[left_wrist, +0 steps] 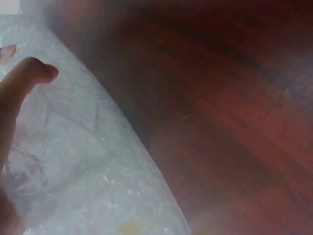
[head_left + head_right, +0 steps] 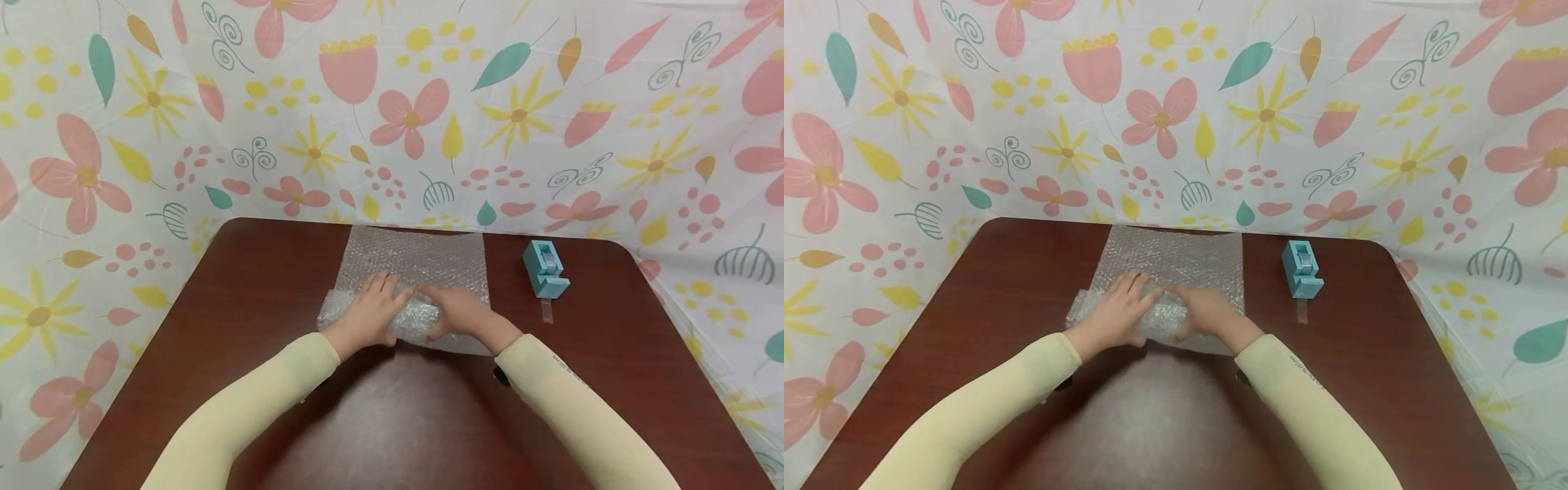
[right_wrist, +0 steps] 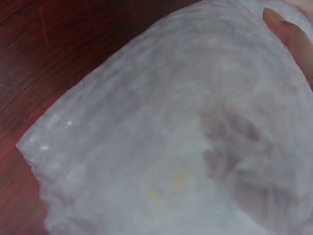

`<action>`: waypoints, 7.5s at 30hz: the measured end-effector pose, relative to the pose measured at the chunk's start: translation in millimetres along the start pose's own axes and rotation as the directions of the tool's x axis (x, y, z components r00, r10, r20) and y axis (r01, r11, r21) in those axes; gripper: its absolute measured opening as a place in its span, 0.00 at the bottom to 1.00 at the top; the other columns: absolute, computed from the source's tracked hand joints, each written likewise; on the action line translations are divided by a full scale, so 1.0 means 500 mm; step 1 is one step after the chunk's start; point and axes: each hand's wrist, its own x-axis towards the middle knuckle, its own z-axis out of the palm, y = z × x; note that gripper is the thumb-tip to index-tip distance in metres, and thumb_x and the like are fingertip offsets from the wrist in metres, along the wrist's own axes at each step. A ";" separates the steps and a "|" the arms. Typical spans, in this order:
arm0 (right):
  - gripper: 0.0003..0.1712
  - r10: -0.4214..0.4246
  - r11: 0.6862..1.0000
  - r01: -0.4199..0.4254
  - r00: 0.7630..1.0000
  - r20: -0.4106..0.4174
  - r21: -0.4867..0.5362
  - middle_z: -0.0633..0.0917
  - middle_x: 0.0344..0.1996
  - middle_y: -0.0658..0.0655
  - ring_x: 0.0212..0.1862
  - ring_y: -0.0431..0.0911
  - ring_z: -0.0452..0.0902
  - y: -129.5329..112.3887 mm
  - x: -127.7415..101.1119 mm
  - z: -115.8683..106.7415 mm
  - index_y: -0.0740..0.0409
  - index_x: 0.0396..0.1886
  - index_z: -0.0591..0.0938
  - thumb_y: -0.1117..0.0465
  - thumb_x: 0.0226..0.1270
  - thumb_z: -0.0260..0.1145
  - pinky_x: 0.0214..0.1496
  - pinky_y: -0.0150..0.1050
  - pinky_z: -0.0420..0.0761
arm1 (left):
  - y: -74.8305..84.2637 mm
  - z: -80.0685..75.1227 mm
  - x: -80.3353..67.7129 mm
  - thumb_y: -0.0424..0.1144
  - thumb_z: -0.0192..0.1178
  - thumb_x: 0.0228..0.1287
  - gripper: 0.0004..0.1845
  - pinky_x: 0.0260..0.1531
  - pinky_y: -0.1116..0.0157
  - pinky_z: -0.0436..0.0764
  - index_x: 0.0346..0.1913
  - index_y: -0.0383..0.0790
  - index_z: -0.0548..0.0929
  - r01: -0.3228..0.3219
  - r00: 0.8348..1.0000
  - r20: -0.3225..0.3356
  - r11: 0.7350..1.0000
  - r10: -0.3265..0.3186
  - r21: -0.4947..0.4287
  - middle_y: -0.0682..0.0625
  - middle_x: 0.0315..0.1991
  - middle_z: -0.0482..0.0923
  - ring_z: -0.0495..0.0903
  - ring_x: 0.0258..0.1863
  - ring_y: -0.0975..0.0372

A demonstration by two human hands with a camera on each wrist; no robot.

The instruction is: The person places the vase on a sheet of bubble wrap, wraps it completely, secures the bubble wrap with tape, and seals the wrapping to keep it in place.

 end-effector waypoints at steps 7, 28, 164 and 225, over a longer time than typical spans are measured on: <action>0.56 -0.012 0.996 0.007 0.998 0.067 0.087 0.83 0.62 0.65 0.55 0.58 0.84 0.013 0.010 -0.011 0.62 0.76 0.67 0.52 0.49 0.82 0.57 0.53 0.85 | -0.014 0.001 0.013 0.65 0.79 0.41 0.56 0.71 0.45 0.73 0.73 0.43 0.69 -0.010 0.998 0.063 0.997 0.014 -0.073 0.34 0.68 0.72 0.73 0.69 0.39; 0.57 0.000 0.995 -0.012 0.992 0.125 0.095 0.79 0.69 0.64 0.62 0.59 0.81 0.026 0.021 -0.017 0.57 0.79 0.64 0.48 0.52 0.82 0.61 0.56 0.82 | -0.020 -0.005 0.029 0.63 0.79 0.43 0.54 0.71 0.43 0.72 0.73 0.42 0.71 0.031 0.993 0.115 0.990 -0.016 -0.135 0.34 0.69 0.72 0.71 0.71 0.39; 0.63 -0.030 0.954 -0.016 0.989 -0.148 -0.299 0.81 0.65 0.66 0.62 0.62 0.81 -0.054 -0.002 0.028 0.65 0.75 0.67 0.41 0.44 0.84 0.67 0.56 0.79 | 0.011 -0.008 -0.015 0.64 0.83 0.32 0.57 0.58 0.43 0.81 0.65 0.37 0.70 0.151 0.988 -0.021 0.981 -0.155 -0.120 0.38 0.65 0.74 0.74 0.63 0.43; 0.69 -0.134 0.847 -0.069 0.932 -0.337 -0.527 0.80 0.65 0.61 0.60 0.59 0.80 -0.039 -0.010 0.038 0.47 0.80 0.62 0.27 0.39 0.79 0.64 0.61 0.78 | -0.077 -0.038 0.075 0.61 0.79 0.43 0.59 0.67 0.35 0.72 0.77 0.41 0.65 0.238 0.917 0.385 0.919 -0.106 -0.313 0.40 0.70 0.69 0.71 0.68 0.42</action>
